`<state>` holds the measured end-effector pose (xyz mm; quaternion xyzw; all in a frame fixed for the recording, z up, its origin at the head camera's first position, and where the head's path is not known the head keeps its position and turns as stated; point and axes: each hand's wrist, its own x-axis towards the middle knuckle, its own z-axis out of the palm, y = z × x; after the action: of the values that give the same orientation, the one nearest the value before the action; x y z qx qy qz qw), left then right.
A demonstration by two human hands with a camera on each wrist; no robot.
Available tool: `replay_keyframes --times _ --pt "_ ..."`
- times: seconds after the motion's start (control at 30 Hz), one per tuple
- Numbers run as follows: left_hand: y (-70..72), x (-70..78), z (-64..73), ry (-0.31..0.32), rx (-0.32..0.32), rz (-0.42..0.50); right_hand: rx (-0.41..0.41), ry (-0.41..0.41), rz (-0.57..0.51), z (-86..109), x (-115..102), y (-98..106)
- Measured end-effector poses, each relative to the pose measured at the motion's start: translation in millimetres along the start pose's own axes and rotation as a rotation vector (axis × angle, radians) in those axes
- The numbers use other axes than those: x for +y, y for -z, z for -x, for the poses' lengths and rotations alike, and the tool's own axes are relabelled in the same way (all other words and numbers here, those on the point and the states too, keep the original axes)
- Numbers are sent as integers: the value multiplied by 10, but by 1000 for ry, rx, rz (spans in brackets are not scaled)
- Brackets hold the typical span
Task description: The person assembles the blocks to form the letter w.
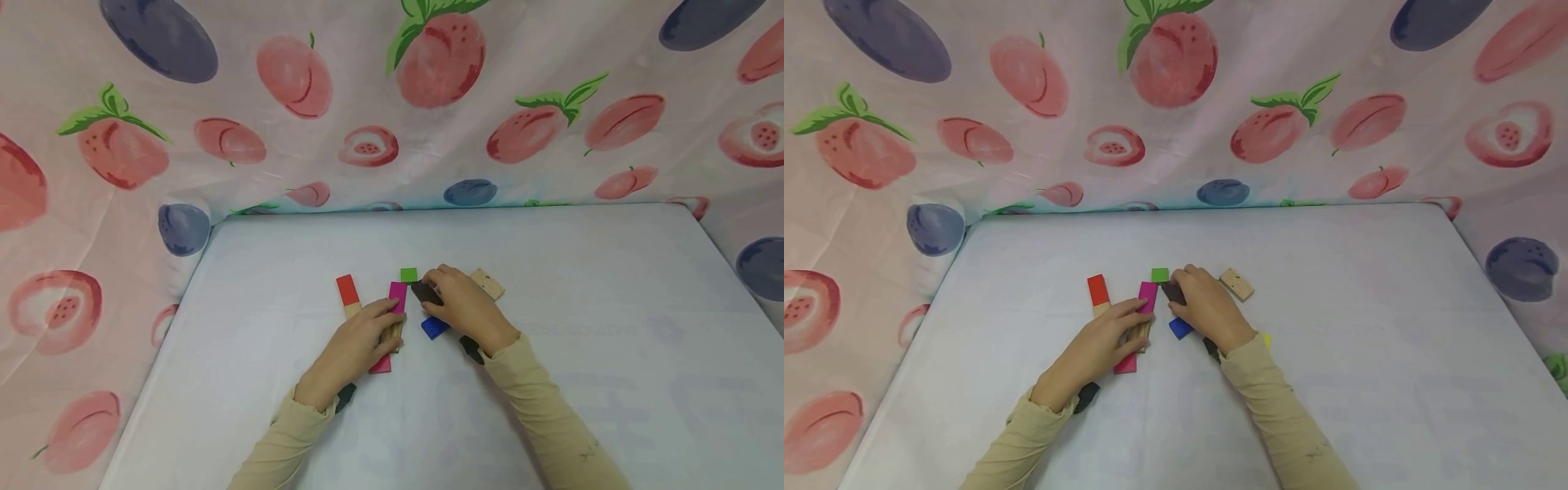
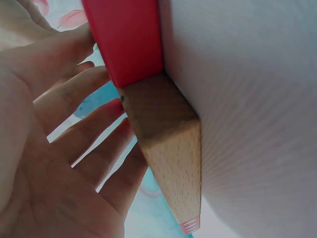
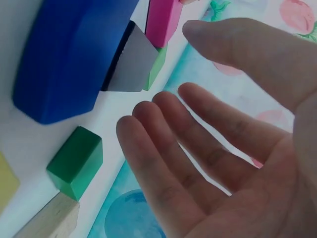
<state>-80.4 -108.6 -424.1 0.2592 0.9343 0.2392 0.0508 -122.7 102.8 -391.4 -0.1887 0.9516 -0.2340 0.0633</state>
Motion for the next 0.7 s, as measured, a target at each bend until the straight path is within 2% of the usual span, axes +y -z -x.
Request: replay_keyframes --times 0.33,0.7 --pt "2 -2 3 0 1 -4 6 105 32 95 58 14" --pt "-5 -8 2 8 -2 0 3 148 45 182 129 -17"
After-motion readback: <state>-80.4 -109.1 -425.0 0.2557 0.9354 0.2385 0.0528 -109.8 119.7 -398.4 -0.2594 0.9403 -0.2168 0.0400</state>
